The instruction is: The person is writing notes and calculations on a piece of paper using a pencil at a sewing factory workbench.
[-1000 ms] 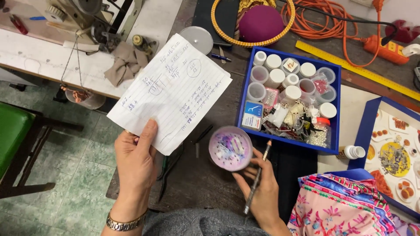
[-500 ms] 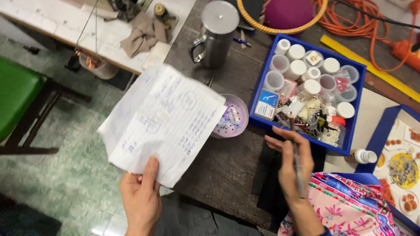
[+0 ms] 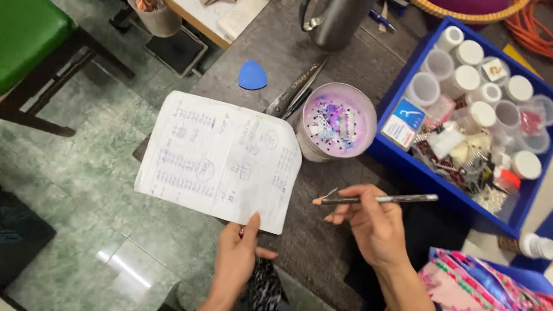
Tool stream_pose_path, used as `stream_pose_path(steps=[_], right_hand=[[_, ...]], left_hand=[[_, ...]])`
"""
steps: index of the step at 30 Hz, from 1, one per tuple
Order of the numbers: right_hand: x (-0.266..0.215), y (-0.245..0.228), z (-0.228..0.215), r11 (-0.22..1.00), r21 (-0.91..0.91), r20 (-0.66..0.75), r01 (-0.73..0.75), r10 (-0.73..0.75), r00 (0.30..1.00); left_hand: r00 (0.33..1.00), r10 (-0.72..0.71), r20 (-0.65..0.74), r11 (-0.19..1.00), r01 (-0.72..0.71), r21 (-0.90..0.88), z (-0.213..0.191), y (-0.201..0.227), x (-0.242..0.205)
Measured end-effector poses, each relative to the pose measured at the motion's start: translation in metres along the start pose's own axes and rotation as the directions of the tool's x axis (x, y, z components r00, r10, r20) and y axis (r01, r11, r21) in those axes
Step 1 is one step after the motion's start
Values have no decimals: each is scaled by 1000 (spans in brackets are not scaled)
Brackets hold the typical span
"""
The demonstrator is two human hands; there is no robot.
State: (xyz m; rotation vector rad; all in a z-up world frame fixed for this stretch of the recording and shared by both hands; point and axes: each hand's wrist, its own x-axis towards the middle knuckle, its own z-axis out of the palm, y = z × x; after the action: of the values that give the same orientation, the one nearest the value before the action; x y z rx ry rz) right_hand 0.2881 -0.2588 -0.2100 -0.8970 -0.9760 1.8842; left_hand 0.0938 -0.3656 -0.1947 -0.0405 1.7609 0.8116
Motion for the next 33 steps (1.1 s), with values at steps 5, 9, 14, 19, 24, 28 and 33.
stream_pose_path(steps=[5,9,14,19,24,28,33], right_hand=[[20,9,2,994,-95,111,-57,68,991],[22,20,6,976,-198,252,87,-35,967],[14,37,11,953,-266,312,147,-59,948],[12,46,15,932,-298,361,206,-90,928],[8,49,12,918,-339,312,208,-99,945],[6,52,11,868,-460,241,188,-81,967],[2,53,19,796,-566,220,214,-105,970]], left_hand=[[989,-87,116,976,61,210,-2,2,4],[973,-131,188,935,58,351,-9,26,-6],[973,-64,223,843,-67,533,-21,16,-4],[933,239,270,520,-358,776,-34,-28,11],[872,423,248,552,-465,693,-24,-8,12],[861,467,203,651,-490,580,-29,-5,30],[884,391,256,770,-467,434,-32,6,32]])
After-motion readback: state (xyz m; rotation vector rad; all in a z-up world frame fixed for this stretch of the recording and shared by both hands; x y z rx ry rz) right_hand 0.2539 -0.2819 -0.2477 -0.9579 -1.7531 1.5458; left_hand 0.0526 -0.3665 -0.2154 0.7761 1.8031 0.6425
